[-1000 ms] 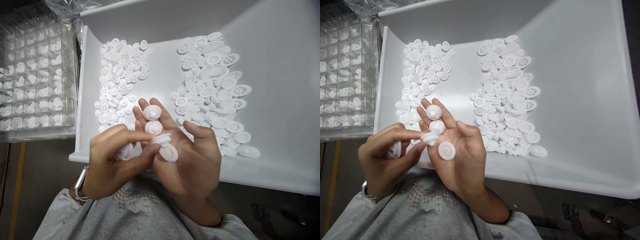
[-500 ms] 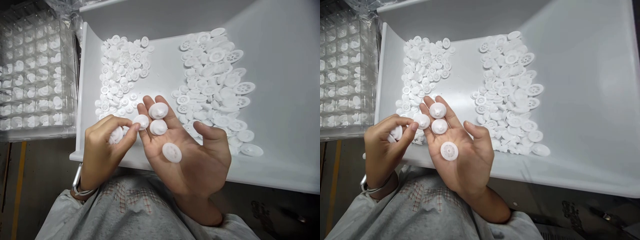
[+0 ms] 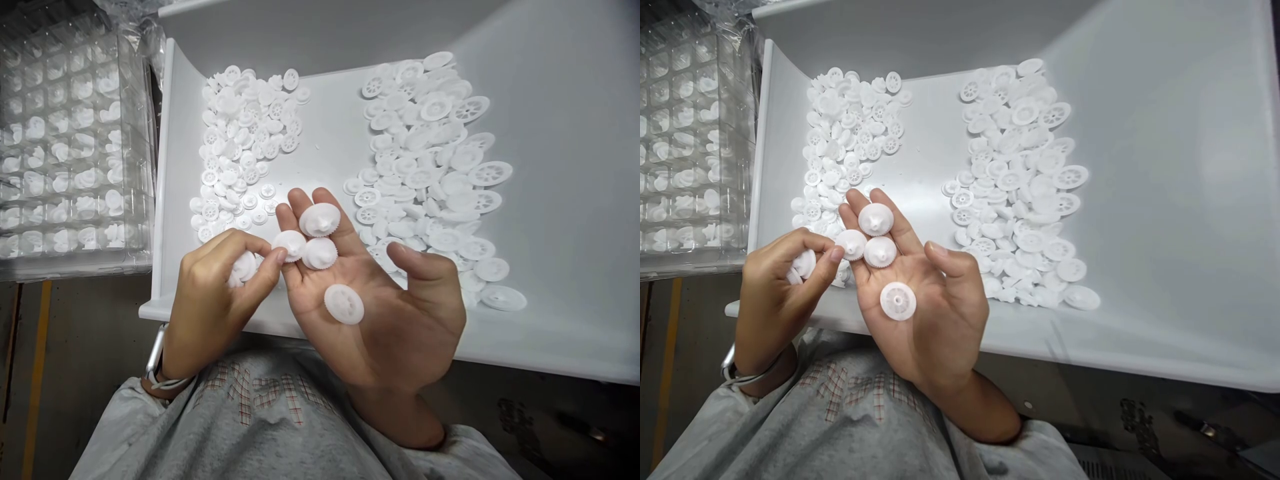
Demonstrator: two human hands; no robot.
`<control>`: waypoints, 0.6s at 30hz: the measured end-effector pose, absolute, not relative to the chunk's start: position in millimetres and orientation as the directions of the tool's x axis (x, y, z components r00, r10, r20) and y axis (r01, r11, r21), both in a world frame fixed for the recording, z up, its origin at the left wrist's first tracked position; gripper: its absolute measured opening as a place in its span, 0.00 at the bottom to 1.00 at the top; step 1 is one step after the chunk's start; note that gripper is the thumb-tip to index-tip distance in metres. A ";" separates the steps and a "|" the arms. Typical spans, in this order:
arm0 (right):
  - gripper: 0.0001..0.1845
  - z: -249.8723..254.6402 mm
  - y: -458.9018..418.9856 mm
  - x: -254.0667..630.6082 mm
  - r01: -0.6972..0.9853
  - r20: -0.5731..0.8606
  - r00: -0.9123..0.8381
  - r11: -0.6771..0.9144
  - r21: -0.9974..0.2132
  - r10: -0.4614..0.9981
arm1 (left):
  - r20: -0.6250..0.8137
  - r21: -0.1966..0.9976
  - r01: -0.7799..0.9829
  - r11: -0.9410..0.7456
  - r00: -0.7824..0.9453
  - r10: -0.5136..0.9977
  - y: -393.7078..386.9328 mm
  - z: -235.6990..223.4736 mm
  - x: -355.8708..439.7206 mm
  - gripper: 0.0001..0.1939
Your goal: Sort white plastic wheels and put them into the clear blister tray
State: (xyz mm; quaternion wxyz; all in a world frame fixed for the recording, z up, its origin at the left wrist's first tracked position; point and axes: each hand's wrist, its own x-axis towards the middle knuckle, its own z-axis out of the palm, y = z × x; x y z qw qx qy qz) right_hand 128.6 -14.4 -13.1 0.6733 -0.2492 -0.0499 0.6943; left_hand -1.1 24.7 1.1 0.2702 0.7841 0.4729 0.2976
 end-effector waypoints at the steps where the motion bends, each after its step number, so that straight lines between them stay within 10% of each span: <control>1: 0.25 -12.7 -14.2 128.3 -0.909 -0.276 0.030 -0.089 -0.406 0.961 | 0.204 0.709 0.577 -0.405 0.383 0.901 24.6 0.9 -1.2 0.06; 18: 0.25 -11.4 -14.8 126.5 -0.932 -0.270 0.052 -0.051 -0.359 0.961 | 0.253 0.679 0.597 -0.427 0.355 0.900 21.6 0.1 2.6 0.05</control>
